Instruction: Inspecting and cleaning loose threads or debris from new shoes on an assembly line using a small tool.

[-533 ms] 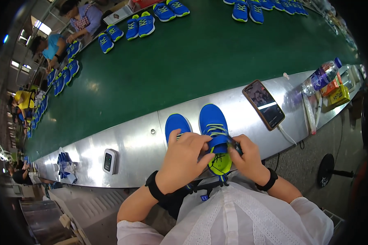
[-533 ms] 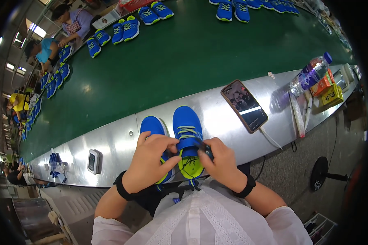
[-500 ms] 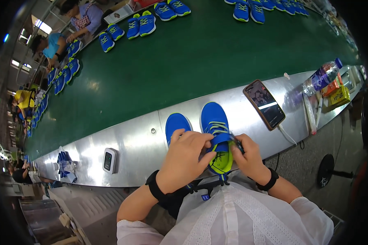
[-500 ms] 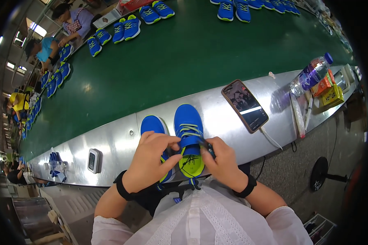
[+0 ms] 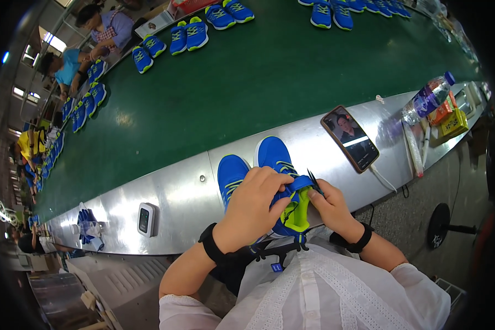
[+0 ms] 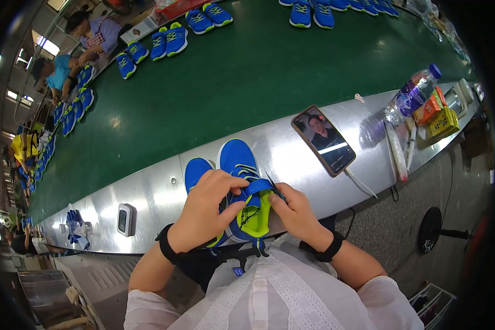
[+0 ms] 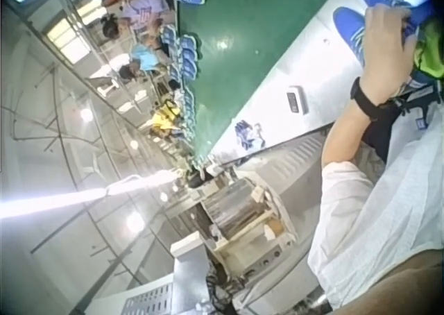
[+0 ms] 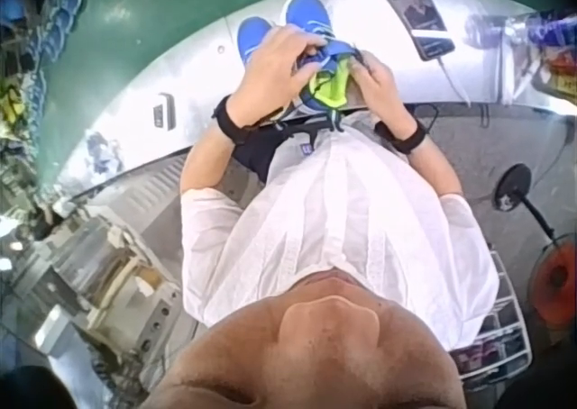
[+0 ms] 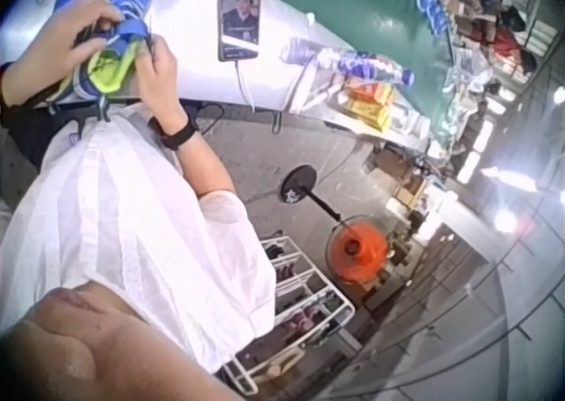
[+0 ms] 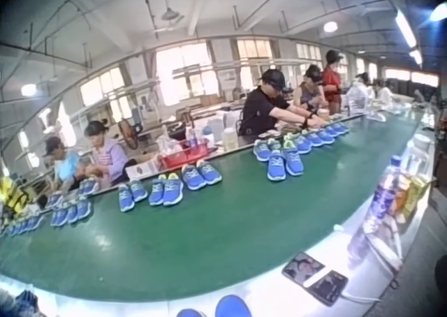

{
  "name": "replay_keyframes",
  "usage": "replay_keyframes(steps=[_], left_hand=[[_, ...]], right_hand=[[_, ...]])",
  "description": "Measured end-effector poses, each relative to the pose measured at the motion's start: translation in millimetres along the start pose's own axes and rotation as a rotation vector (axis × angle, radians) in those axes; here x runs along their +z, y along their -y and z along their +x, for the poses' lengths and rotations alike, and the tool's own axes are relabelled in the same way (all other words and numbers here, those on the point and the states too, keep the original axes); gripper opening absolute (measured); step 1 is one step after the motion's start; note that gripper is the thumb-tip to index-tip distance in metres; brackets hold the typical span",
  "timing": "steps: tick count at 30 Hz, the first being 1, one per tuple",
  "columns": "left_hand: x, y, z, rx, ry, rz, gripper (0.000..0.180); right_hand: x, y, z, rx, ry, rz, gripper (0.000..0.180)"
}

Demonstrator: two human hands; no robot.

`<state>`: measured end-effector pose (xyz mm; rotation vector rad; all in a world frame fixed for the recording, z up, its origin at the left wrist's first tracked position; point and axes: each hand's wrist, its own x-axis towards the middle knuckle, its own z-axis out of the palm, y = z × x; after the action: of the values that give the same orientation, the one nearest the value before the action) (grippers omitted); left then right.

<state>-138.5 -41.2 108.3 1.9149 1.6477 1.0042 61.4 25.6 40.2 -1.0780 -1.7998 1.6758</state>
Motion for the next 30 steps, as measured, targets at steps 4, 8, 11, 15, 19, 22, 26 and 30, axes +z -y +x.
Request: replay_keyframes(steps=[4, 8, 11, 15, 19, 22, 26, 30], left_hand=[[0, 4, 2, -0.005, -0.001, 0.009, 0.03], [-2, 6, 4, -0.016, 0.044, 0.032, 0.031], [1, 7, 6, 0.014, -0.001, -0.011, 0.035], [-5, 12, 19, 0.026, 0.124, -0.061, 0.038], [-6, 14, 28, 0.133, 0.315, 0.084, 0.039], [-4, 15, 29, 0.126, 0.321, 0.092, 0.038], [-5, 17, 26, 0.112, 0.301, 0.06, 0.036], [-1, 20, 24, 0.127, 0.263, 0.049, 0.037]], right_hand=[[1, 1, 1, 0.039, 0.04, 0.065, 0.022], [2, -2, 1, 0.007, 0.037, 0.055, 0.024], [1, -7, 0, -0.033, 0.042, 0.022, 0.026], [0, -8, -5, -0.026, 0.035, 0.011, 0.026], [-2, -7, -10, -0.03, 0.021, -0.026, 0.026], [-1, -8, -13, -0.007, 0.003, -0.016, 0.026], [0, -14, -18, -0.02, -0.045, 0.005, 0.027], [-13, -10, -32, 0.023, -0.076, 0.098, 0.027]])
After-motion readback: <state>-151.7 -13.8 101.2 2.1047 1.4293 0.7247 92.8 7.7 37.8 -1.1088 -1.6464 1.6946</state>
